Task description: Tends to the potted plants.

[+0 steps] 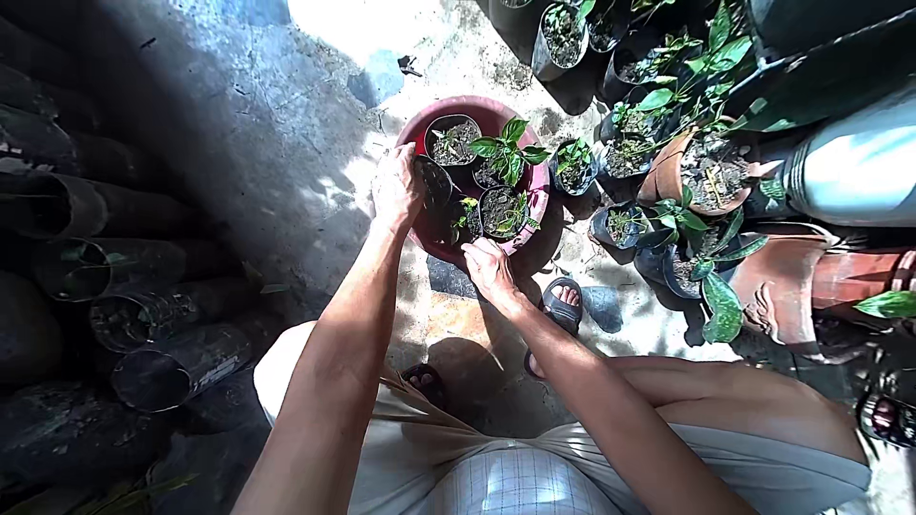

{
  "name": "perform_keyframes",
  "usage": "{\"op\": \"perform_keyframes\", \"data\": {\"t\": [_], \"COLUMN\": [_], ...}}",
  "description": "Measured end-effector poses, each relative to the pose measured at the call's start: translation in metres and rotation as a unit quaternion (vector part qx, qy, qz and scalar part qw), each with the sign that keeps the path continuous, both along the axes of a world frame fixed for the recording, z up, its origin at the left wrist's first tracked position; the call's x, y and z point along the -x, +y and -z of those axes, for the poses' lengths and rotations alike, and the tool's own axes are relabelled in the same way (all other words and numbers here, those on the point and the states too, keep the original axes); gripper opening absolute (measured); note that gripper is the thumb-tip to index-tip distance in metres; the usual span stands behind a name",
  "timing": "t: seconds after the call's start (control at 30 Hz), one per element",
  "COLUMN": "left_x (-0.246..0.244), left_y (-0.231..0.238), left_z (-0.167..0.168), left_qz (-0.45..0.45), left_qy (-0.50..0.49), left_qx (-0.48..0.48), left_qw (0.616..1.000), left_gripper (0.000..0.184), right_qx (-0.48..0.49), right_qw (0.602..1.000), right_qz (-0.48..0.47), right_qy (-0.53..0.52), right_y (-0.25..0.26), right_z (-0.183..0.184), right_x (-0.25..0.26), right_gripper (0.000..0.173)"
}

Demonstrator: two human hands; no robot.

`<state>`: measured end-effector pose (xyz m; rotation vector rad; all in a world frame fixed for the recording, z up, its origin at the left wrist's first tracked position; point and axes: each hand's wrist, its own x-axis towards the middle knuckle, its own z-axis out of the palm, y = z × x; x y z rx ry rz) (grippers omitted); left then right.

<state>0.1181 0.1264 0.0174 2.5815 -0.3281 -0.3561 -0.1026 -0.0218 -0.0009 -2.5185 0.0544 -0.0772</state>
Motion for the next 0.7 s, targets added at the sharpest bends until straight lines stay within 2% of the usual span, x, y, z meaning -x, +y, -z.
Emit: {"op": "perform_keyframes", "data": {"t": [0.13,0.23,0.43,0.53,0.63,0.7], "left_x": [-0.039,-0.052,-0.049,-0.05,-0.043,-0.044], "left_y": [-0.006,-0.009,-0.018,-0.011,-0.016,-0.014], "left_z": [0.002,0.01,-0.003,0.015,0.005,0.007], "left_qz": [0.067,0.094,0.056,0.098,0.087,0.072], "left_qy": [0.122,0.126,0.116,0.082,0.106,0.108], "left_qx": [-0.085,-0.117,-0.155,-0.125,-0.075,-0.081], "left_qw": [0.987,0.981,0.979,0.984,0.988,0.988], "left_gripper": [0.032,0.028,0.026,0.02,0.02,0.022], "right_qx": [-0.017,-0.016,-0.029,-0.047,-0.063,-0.06], "right_qw": [1.0,1.0,0.999,0.998,0.998,0.998], "right_qz": [-0.003,-0.007,0.006,0.031,0.029,0.025], "right_qy": [-0.002,0.0,-0.02,0.0,-0.007,-0.023], "right_y": [-0.003,-0.008,-0.004,-0.004,-0.007,-0.007], "right_z": [-0.001,0.012,0.034,0.021,0.021,0.025], "right_x": [0.002,0.003,-0.007,-0.012,-0.016,-0.017], "right_gripper": [0.021,0.02,0.019,0.02,0.023,0.023]}}
